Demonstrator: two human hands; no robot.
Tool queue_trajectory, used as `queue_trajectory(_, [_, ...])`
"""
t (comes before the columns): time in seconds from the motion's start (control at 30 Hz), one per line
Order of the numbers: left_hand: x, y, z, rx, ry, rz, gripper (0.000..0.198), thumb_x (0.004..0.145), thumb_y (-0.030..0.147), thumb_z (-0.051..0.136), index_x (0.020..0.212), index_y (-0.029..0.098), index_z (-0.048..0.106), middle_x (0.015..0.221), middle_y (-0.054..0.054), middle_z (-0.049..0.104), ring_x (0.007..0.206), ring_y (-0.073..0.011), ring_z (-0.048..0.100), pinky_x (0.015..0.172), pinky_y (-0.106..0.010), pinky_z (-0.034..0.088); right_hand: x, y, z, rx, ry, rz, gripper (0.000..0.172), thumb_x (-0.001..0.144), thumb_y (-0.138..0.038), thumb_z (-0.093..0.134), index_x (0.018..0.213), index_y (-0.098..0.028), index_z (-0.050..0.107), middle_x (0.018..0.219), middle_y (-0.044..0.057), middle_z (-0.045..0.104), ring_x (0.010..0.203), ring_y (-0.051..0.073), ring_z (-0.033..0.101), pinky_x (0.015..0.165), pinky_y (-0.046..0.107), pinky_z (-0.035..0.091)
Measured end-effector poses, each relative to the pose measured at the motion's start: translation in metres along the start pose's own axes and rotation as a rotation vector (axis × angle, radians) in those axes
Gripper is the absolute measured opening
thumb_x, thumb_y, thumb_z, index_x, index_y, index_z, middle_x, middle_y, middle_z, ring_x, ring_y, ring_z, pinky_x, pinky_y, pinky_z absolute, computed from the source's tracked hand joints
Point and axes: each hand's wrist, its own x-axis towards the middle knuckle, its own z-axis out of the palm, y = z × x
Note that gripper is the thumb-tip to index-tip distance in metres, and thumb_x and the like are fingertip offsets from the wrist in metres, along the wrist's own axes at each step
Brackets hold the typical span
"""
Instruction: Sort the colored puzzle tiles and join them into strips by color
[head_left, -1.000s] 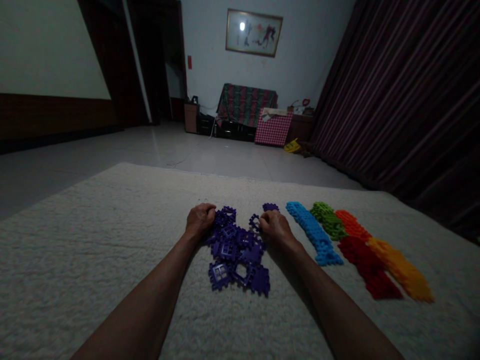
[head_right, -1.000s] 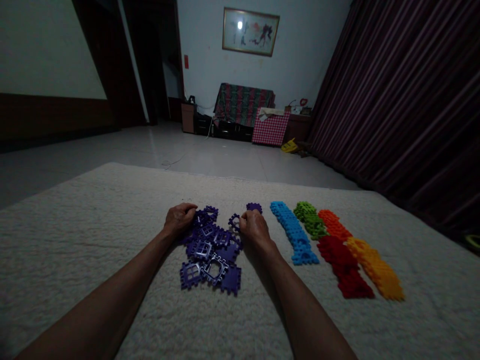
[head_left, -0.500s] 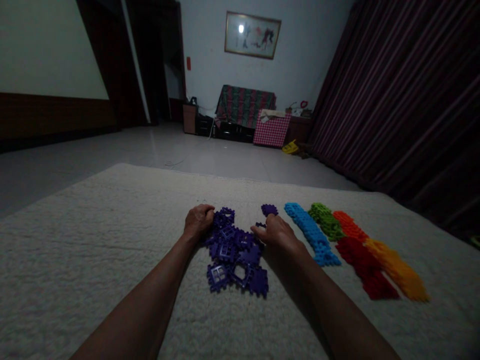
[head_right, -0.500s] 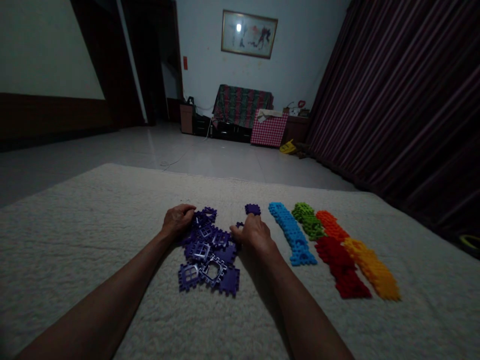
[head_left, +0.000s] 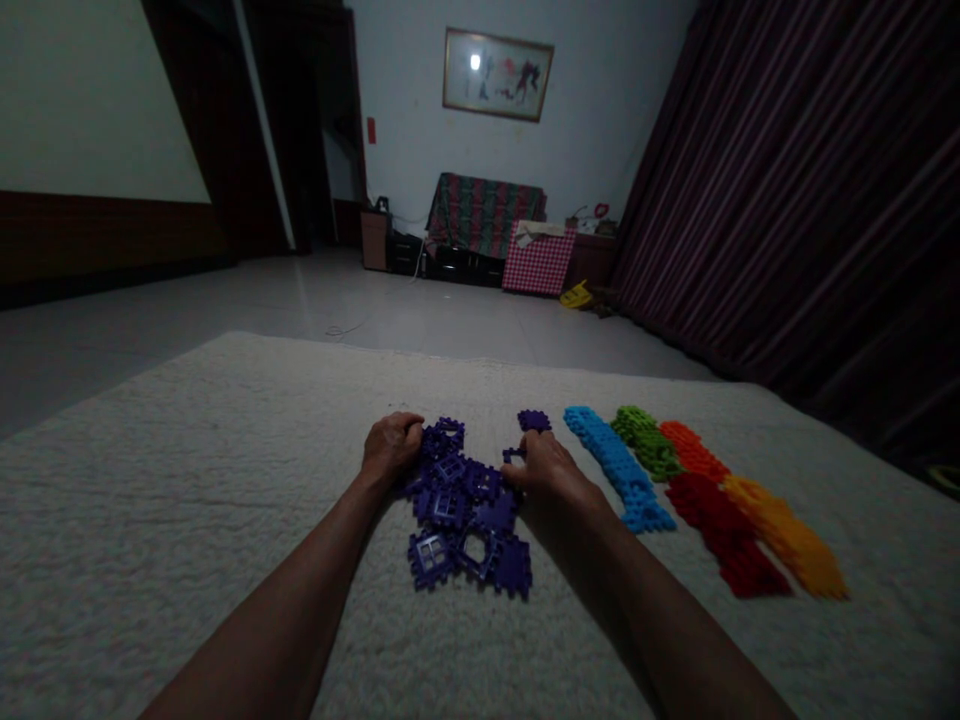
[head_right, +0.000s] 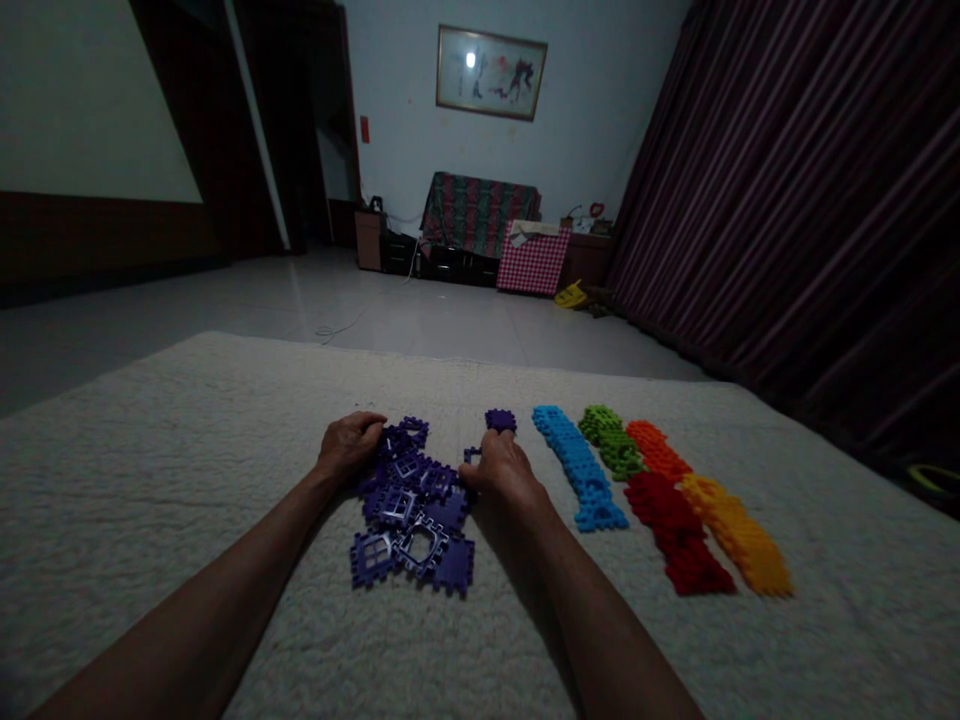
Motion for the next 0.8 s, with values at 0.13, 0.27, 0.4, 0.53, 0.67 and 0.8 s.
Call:
queue_trajectory(0.13, [0.0,-0.002,0.001,-0.012,0.006,0.009,0.032,0.085,0.025,0.049,0.101,0.022,0.075,0.108,-0.003,0.075,0.101,-0.0188,0.068,0.093,-0.027,0.05,0.016,0.007,0.001,0.014,0.163,0.0,0.036,0.074,-0.038,0.064,0.102,-0.015,0.061,0.098,0.011,0.061,0.092,0.023,0.059,0.079,0.029,0.043])
queue_trajectory(0.27, [0.001,-0.002,0.002,-0.015,-0.003,0.011,0.032,0.084,0.024,0.048,0.101,0.021,0.075,0.108,-0.004,0.075,0.101,-0.0183,0.068,0.094,-0.027,0.05,0.041,0.02,-0.008,0.042,0.353,0.014,0.035,0.076,-0.035,0.061,0.103,-0.013,0.064,0.099,0.013,0.062,0.097,0.025,0.058,0.086,0.03,0.043])
queue_trajectory(0.4, [0.001,-0.002,0.003,-0.002,0.001,0.021,0.032,0.085,0.024,0.048,0.101,0.022,0.076,0.108,-0.004,0.075,0.102,-0.0185,0.068,0.095,-0.027,0.05,0.061,0.031,-0.007,0.073,0.387,0.079,0.039,0.075,-0.032,0.061,0.108,-0.011,0.065,0.105,0.015,0.061,0.102,0.026,0.058,0.088,0.03,0.044])
queue_trajectory(0.53, [0.001,-0.002,0.002,0.002,0.0,0.024,0.032,0.084,0.023,0.048,0.101,0.022,0.076,0.108,-0.003,0.075,0.102,-0.0185,0.068,0.095,-0.027,0.05,0.07,0.035,0.002,0.089,0.401,0.084,0.038,0.076,-0.033,0.061,0.108,-0.013,0.067,0.105,0.016,0.061,0.1,0.026,0.059,0.088,0.03,0.045])
queue_trajectory(0.67, [0.001,-0.002,0.003,0.007,0.009,0.019,0.032,0.084,0.024,0.049,0.101,0.023,0.076,0.107,-0.003,0.075,0.101,-0.0184,0.068,0.095,-0.027,0.05,0.075,0.037,0.01,0.059,0.418,0.078,0.037,0.076,-0.035,0.06,0.105,-0.014,0.067,0.102,0.015,0.062,0.097,0.026,0.059,0.087,0.031,0.045])
queue_trajectory(0.8, [0.001,-0.003,0.004,0.01,0.004,0.019,0.032,0.085,0.025,0.048,0.1,0.023,0.076,0.107,-0.004,0.075,0.101,-0.0186,0.068,0.095,-0.027,0.05,0.075,0.041,0.014,0.061,0.451,0.06,0.037,0.075,-0.035,0.061,0.106,-0.014,0.066,0.103,0.014,0.061,0.099,0.025,0.058,0.089,0.031,0.044])
